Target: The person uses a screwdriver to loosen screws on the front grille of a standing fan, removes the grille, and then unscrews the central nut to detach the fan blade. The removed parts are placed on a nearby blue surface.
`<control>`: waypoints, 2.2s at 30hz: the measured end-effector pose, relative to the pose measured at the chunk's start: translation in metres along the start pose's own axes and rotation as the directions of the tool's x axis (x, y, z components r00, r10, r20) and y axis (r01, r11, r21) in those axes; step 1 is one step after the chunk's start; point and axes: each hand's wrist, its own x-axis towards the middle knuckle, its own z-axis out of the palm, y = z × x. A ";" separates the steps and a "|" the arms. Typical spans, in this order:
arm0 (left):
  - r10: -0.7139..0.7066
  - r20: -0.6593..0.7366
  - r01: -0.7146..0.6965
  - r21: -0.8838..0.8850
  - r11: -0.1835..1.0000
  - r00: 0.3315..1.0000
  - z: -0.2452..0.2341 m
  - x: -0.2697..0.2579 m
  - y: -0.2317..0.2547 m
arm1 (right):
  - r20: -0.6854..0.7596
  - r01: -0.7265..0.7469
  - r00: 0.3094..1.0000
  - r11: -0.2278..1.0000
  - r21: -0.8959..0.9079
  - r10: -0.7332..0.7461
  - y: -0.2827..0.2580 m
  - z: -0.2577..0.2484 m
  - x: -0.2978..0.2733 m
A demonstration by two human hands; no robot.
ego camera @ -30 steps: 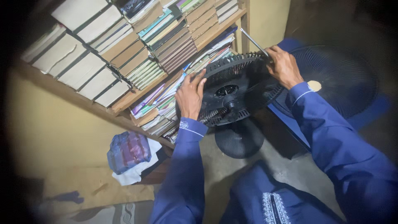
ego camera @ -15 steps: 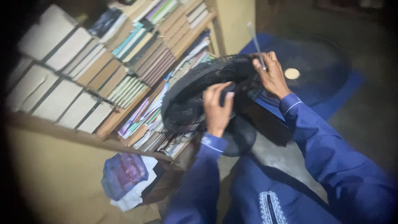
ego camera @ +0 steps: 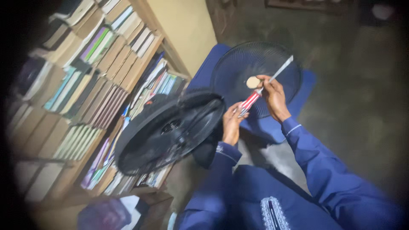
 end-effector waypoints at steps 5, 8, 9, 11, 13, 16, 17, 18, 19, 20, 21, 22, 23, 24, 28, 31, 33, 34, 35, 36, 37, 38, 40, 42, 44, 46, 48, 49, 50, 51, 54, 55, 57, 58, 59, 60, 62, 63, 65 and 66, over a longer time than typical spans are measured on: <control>-0.052 -0.189 0.015 -0.190 0.982 0.981 0.013 0.046 -0.018 | -0.100 -0.074 0.992 0.997 0.020 0.075 0.008 -0.063 0.031; -0.009 -0.206 -0.046 -0.258 0.965 0.978 0.020 0.065 -0.032 | -0.177 -0.078 0.981 0.997 0.027 0.082 0.018 -0.083 0.037; 0.020 -0.195 -0.074 -0.272 0.959 0.981 0.022 0.070 -0.036 | -0.216 -0.078 0.973 0.997 0.028 0.082 0.020 -0.088 0.037; 0.014 -0.213 -0.074 -0.276 0.958 0.977 0.022 0.080 -0.044 | -0.232 -0.035 0.972 0.999 0.030 0.042 0.025 -0.093 0.037; 0.004 -0.267 -0.070 -0.236 0.969 0.964 0.023 0.091 -0.053 | -0.263 -0.028 0.964 1.000 0.006 0.029 0.027 -0.095 0.037; -0.020 -0.393 -0.040 -0.143 0.989 0.919 0.024 0.114 -0.072 | -0.328 -0.064 0.943 0.997 -0.043 0.046 0.033 -0.096 0.045; -0.035 -0.430 -0.026 -0.136 0.990 0.902 0.024 0.122 -0.080 | -0.344 -0.069 0.938 0.997 -0.044 0.050 0.036 -0.095 0.049; -0.049 -0.467 -0.013 -0.129 0.992 0.883 0.021 0.129 -0.088 | -0.360 -0.074 0.931 0.996 -0.045 0.053 0.039 -0.096 0.053; -0.051 -0.457 -0.007 -0.123 0.992 0.888 0.016 0.134 -0.095 | -0.377 -0.099 0.922 0.995 -0.007 0.089 0.043 -0.099 0.056; -0.052 -0.447 0.000 -0.117 0.993 0.893 0.011 0.138 -0.101 | -0.392 -0.123 0.911 0.992 0.032 0.126 0.046 -0.102 0.060; -0.055 -0.434 0.005 -0.116 0.993 0.899 0.007 0.144 -0.106 | -0.406 -0.143 0.900 0.988 0.066 0.157 0.049 -0.105 0.065; -0.072 -0.438 0.013 -0.138 0.990 0.896 0.002 0.147 -0.109 | -0.433 -0.153 0.887 0.987 0.051 0.160 0.053 -0.108 0.066; -0.084 -0.441 0.013 -0.161 0.987 0.893 -0.003 0.153 -0.112 | -0.456 -0.158 0.876 0.987 0.035 0.156 0.056 -0.114 0.072; -0.095 -0.444 0.013 -0.185 0.983 0.891 -0.007 0.162 -0.113 | -0.478 -0.163 0.865 0.986 0.019 0.152 0.060 -0.119 0.078; 0.009 -0.281 -0.025 -0.054 0.998 0.960 -0.024 0.168 -0.128 | -0.558 -0.100 0.830 0.989 -0.110 0.022 0.081 -0.134 0.096; -0.125 -0.288 0.086 -0.146 0.986 0.949 -0.027 0.186 -0.126 | -0.616 -0.098 0.785 0.995 -0.011 0.070 0.093 -0.137 0.108; -0.198 -0.308 0.181 -0.083 0.980 0.931 -0.022 0.198 -0.123 | -0.682 -0.077 0.727 0.997 0.031 0.077 0.102 -0.142 0.115; -0.184 -0.289 0.170 -0.072 0.983 0.939 -0.020 0.202 -0.121 | -0.690 -0.106 0.720 0.994 -0.002 0.075 0.106 -0.145 0.119; -0.172 -0.272 0.161 -0.062 0.985 0.947 -0.019 0.204 -0.119 | -0.697 -0.138 0.713 0.990 -0.034 0.075 0.111 -0.148 0.121; -0.159 -0.254 0.151 -0.051 0.987 0.954 -0.018 0.207 -0.117 | -0.704 -0.170 0.706 0.983 -0.066 0.075 0.118 -0.152 0.125; -0.171 -0.267 0.157 -0.073 0.985 0.949 -0.017 0.210 -0.115 | -0.708 -0.102 0.689 0.988 0.116 0.154 0.125 -0.156 0.128; -0.183 -0.279 0.163 -0.094 0.982 0.943 -0.015 0.213 -0.112 | -0.697 -0.028 0.678 0.956 0.293 0.233 0.131 -0.163 0.132; -0.161 -0.284 0.150 -0.057 0.987 0.945 -0.013 0.218 -0.104 | -0.667 0.024 0.674 0.894 0.447 0.316 0.147 -0.172 0.137; -0.120 -0.265 0.133 0.028 0.991 0.957 -0.008 0.224 -0.096 | -0.657 -0.025 0.677 0.903 0.430 0.331 0.163 -0.181 0.139; -0.088 -0.282 0.132 0.142 0.981 0.955 -0.005 0.234 -0.088 | -0.654 -0.332 0.750 0.909 -0.251 0.093 0.178 -0.189 0.139; -0.053 -0.318 0.149 0.289 0.946 0.947 -0.003 0.238 -0.085 | -0.615 -0.480 0.783 0.725 -0.494 0.100 0.191 -0.198 0.137; -0.026 -0.355 0.204 0.474 0.856 0.934 -0.004 0.231 -0.086 | -0.642 -0.608 0.707 0.720 -0.336 0.298 0.202 -0.205 0.130; 0.001 -0.367 0.216 0.548 0.808 0.930 -0.005 0.233 -0.086 | -0.627 -0.607 0.724 0.700 -0.377 0.289 0.206 -0.208 0.130; 0.016 -0.377 0.234 0.608 0.759 0.926 -0.005 0.234 -0.085 | -0.611 -0.604 0.740 0.679 -0.418 0.281 0.209 -0.209 0.130; 0.038 -0.378 0.239 0.659 0.713 0.925 -0.005 0.236 -0.085 | -0.593 -0.594 0.759 0.659 -0.460 0.270 0.211 -0.210 0.132; -0.063 -0.408 0.318 0.596 0.737 0.911 -0.004 0.241 -0.083 | -0.255 -0.201 0.962 0.381 -0.902 -0.096 0.208 -0.213 0.131; -0.020 -0.422 0.306 0.621 0.722 0.906 -0.005 0.243 -0.083 | -0.291 -0.240 0.955 0.408 -0.881 -0.066 0.208 -0.212 0.132; 0.063 -0.449 0.288 0.667 0.687 0.892 -0.006 0.244 -0.085 | -0.358 -0.319 0.934 0.456 -0.831 0.001 0.207 -0.211 0.131; 0.061 -0.458 0.308 0.685 0.660 0.887 -0.008 0.244 -0.087 | -0.450 -0.436 0.885 0.545 -0.716 0.116 0.206 -0.211 0.132; 0.060 -0.468 0.328 0.700 0.634 0.882 -0.010 0.243 -0.090 | -0.517 -0.542 0.822 0.609 -0.579 0.240 0.207 -0.209 0.132; 0.060 -0.478 0.348 0.714 0.607 0.876 -0.013 0.242 -0.093 | -0.556 -0.635 0.746 0.645 -0.425 0.368 0.206 -0.208 0.131; 0.077 -0.498 0.320 0.659 0.681 0.864 -0.017 0.239 -0.102 | -0.540 -0.642 0.725 0.704 -0.305 0.428 0.202 -0.205 0.130; 0.086 -0.511 0.303 0.628 0.716 0.855 -0.019 0.238 -0.106 | -0.527 -0.643 0.717 0.726 -0.244 0.457 0.199 -0.204 0.129; 0.116 -0.573 0.199 0.457 0.867 0.812 -0.020 0.235 -0.114 | -0.459 -0.619 0.739 0.766 -0.174 0.493 0.190 -0.201 0.126; 0.127 -0.603 0.130 0.364 0.922 0.788 -0.021 0.235 -0.118 | -0.421 -0.605 0.752 0.784 -0.138 0.507 0.182 -0.198 0.126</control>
